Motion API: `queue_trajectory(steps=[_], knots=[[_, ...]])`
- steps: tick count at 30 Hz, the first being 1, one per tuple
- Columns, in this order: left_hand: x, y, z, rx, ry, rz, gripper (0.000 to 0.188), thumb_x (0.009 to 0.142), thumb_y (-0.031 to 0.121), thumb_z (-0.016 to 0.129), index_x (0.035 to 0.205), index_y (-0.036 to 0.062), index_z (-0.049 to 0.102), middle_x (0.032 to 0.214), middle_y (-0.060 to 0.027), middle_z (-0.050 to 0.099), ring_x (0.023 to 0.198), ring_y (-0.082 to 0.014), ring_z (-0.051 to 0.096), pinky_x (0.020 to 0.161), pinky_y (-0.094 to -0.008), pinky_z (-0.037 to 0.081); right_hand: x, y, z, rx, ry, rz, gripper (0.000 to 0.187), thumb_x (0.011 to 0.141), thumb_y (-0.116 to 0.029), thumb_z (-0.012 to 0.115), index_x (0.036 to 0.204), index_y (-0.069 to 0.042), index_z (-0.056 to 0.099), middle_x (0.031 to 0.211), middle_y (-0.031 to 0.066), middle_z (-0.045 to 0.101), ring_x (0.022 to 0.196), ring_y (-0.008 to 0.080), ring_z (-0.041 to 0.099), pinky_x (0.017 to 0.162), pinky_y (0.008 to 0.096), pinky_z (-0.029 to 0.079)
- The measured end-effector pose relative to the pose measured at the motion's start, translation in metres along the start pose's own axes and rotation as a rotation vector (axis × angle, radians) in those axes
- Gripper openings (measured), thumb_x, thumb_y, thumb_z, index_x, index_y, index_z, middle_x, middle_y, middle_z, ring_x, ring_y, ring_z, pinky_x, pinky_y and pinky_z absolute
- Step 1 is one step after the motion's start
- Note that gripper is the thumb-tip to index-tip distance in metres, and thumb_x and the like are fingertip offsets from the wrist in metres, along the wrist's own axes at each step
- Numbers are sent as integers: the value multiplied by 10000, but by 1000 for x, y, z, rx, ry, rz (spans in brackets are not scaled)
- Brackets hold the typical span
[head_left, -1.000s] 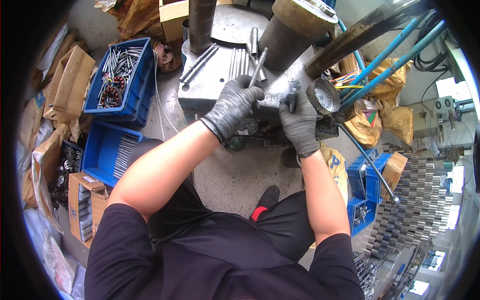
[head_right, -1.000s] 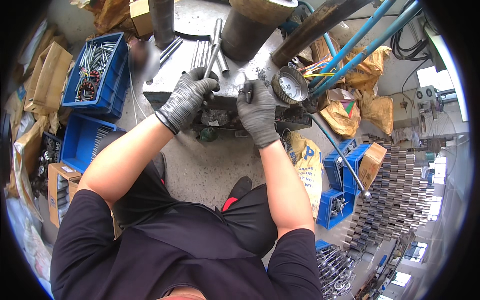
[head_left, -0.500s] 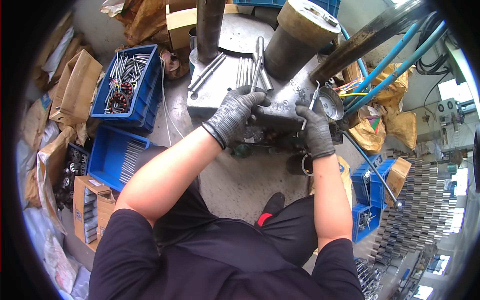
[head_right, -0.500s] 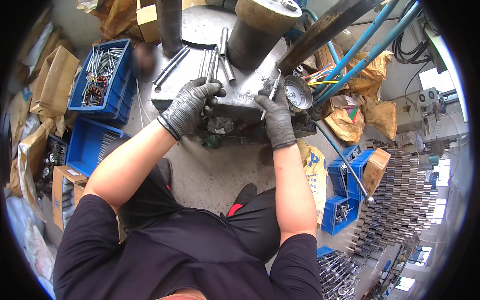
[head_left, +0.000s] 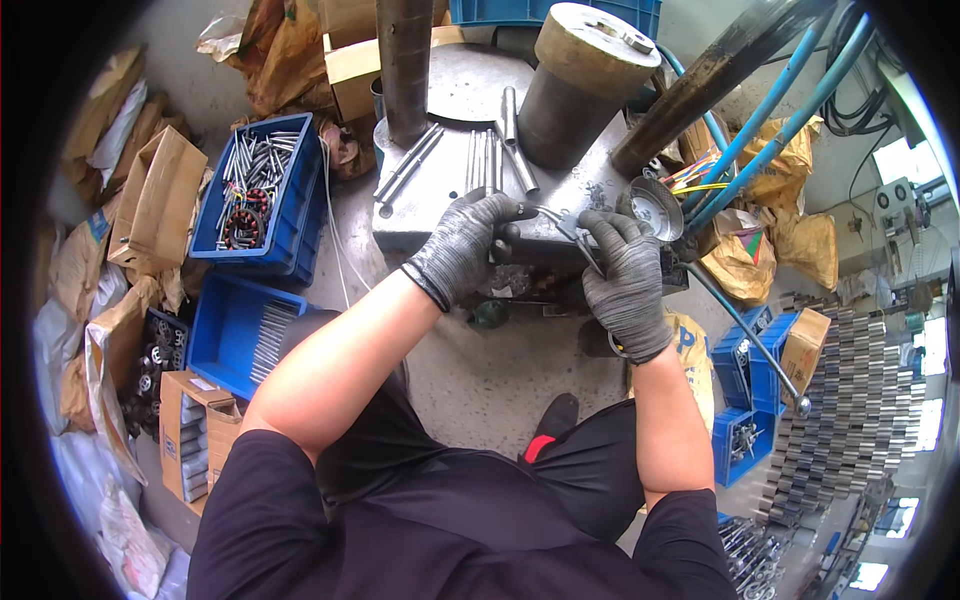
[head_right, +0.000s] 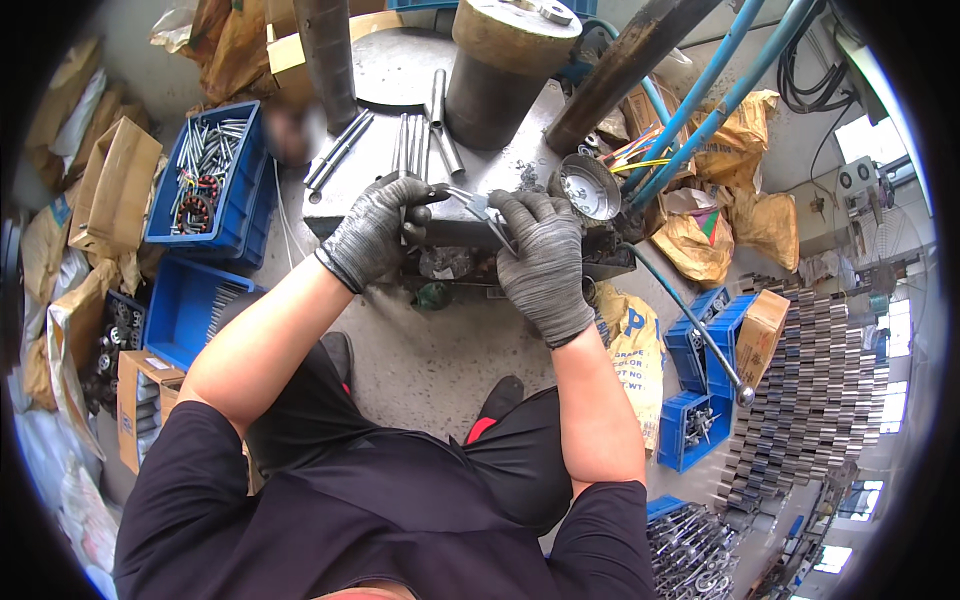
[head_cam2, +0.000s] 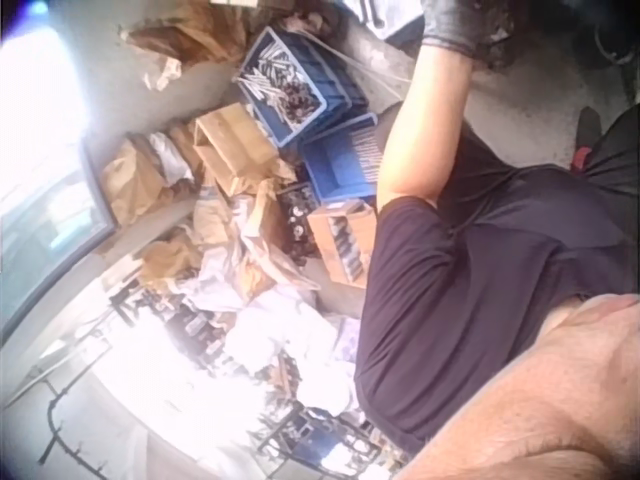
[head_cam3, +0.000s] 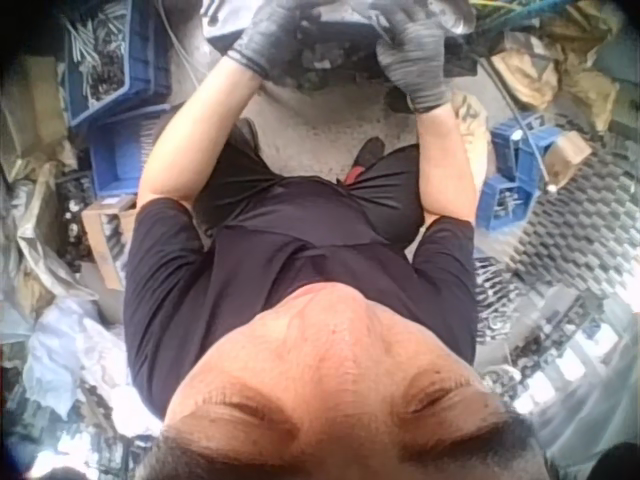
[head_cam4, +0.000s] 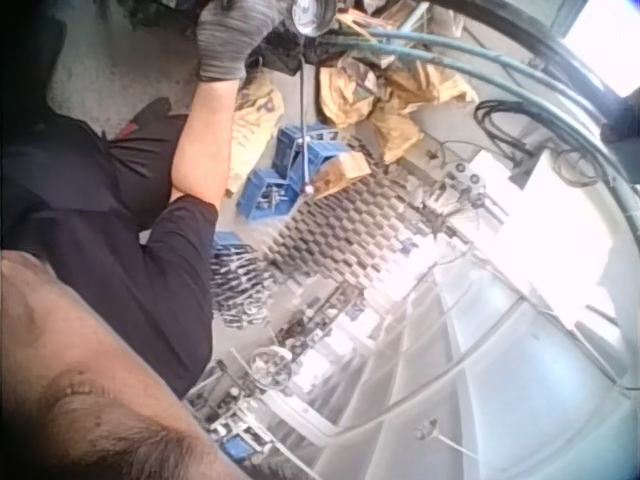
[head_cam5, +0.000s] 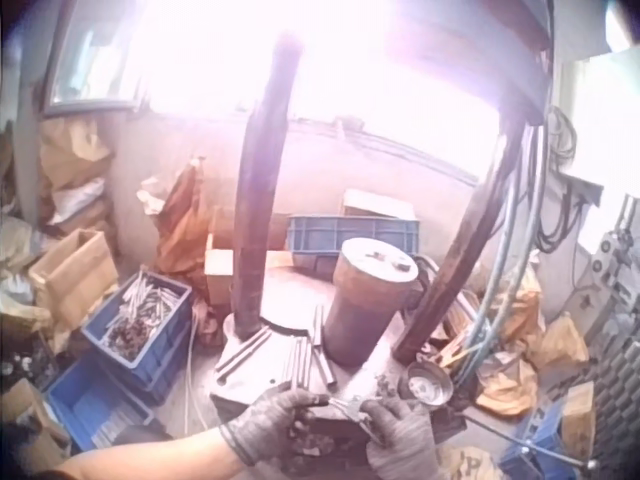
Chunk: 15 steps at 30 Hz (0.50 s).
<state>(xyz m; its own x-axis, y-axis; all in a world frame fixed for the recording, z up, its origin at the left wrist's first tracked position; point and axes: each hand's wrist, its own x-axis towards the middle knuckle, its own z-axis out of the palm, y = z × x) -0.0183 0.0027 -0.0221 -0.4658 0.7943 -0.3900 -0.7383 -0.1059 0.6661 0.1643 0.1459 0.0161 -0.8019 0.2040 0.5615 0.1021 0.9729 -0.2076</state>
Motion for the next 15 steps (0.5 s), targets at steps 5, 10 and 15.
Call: queue_trajectory(steps=[5, 10, 15], knots=[[-2, -5, 0, -18, -45, 57, 61, 974, 69, 632, 969, 77, 572, 820, -26, 606, 623, -63, 564, 458, -181, 439, -2, 1, 1, 13, -14, -12, 585, 647, 29, 666, 1217, -99, 713, 1140, 157, 690, 1051, 411, 609, 958, 496, 506], [0, -6, 0, -13, -56, 50, 50, 961, 56, 637, 982, 69, 594, 771, 0, 589, 603, -49, 560, 452, -174, 435, 1, 0, -3, 18, -42, -29, 569, 653, 32, 663, 1207, -90, 718, 1138, 153, 694, 1040, 405, 612, 937, 499, 512], [0, -5, 0, 0, -58, 37, 53, 964, 64, 638, 973, 68, 586, 765, -1, 587, 597, -45, 556, 459, -177, 440, 0, 1, -3, 16, -41, -41, 560, 664, 26, 664, 1209, -86, 719, 1128, 151, 699, 1005, 402, 615, 913, 502, 513]])
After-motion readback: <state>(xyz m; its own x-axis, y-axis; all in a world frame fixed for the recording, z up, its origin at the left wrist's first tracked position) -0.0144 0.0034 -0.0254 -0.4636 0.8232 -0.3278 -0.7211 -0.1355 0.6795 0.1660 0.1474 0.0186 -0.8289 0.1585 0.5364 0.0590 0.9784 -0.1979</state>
